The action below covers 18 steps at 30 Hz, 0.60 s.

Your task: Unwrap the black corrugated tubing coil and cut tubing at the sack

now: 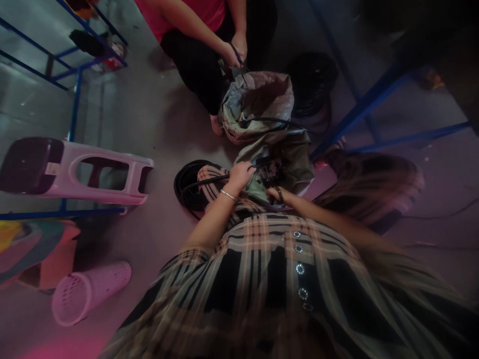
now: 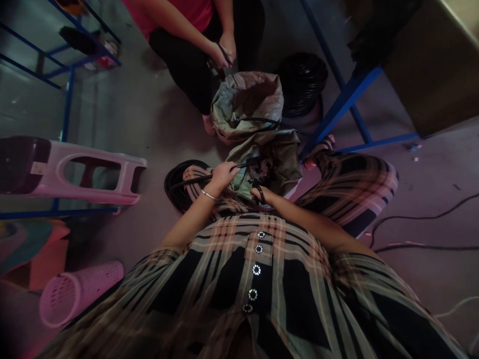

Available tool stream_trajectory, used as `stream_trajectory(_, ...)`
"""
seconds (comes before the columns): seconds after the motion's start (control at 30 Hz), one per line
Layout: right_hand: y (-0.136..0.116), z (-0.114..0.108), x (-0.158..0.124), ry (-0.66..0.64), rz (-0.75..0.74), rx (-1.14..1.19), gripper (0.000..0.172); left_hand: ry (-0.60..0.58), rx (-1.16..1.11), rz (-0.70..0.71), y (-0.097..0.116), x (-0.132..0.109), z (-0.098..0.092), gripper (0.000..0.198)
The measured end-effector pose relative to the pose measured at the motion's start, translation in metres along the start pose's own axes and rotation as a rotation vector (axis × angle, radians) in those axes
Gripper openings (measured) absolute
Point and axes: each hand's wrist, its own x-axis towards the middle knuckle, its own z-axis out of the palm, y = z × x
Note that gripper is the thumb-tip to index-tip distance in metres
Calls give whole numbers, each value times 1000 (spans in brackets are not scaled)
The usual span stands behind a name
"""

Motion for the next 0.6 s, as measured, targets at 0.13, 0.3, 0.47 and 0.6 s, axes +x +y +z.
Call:
stream_trajectory(0.13, 4, -1, 5, 47, -29, -2, 17, -2, -4, 22, 8, -2, 3, 30)
stream_trajectory(0.3, 4, -1, 8, 90, -19, 8, 16, -23, 1, 29, 11, -6, 9, 30)
stream_trajectory(0.47, 2, 0, 5, 85, -4, 62, 18, -23, -9, 54, 11, -8, 12, 29)
stream_trajectory(0.6, 0, 1, 4, 82, 6, 87, 18, -11, -22, 59, 10, -8, 13, 29)
